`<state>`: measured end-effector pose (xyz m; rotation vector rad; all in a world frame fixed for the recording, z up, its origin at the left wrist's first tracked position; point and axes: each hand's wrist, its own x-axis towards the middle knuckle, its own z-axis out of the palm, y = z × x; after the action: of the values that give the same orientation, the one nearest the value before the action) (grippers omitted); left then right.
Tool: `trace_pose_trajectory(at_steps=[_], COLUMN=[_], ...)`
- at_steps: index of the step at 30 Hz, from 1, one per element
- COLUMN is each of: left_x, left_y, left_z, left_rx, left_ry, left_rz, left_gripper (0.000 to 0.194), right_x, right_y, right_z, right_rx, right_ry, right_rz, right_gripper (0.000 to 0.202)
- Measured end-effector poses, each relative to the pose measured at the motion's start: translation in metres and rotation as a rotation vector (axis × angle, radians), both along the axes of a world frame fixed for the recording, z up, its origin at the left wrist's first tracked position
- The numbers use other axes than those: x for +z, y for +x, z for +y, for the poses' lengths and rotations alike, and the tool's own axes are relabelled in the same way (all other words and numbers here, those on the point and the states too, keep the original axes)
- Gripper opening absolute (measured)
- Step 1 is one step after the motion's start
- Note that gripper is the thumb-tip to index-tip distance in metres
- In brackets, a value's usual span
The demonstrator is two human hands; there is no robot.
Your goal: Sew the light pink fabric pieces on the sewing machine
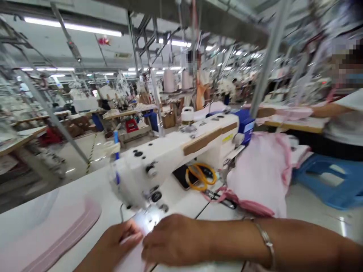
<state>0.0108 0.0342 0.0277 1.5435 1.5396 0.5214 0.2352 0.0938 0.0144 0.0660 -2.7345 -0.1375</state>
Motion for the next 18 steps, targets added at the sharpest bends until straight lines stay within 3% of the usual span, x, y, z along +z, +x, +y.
trace_pose_trajectory(at_steps=[5, 11, 18], left_x=[0.010, 0.011, 0.014], left_y=[0.007, 0.005, 0.006], left_z=[-0.001, -0.002, -0.002], left_rx=[0.005, -0.015, -0.017], left_ry=[-0.070, -0.095, -0.069], left_rz=[-0.052, -0.105, -0.093], left_gripper=[0.028, 0.029, 0.027], right_x=[0.008, 0.009, 0.002], right_y=[0.000, -0.011, -0.012], right_z=[0.000, -0.006, -0.006], right_rx=[-0.005, 0.055, 0.054], right_ry=[-0.083, 0.039, 0.049], right_rz=[0.034, 0.052, 0.079], right_gripper=[0.022, 0.020, 0.017])
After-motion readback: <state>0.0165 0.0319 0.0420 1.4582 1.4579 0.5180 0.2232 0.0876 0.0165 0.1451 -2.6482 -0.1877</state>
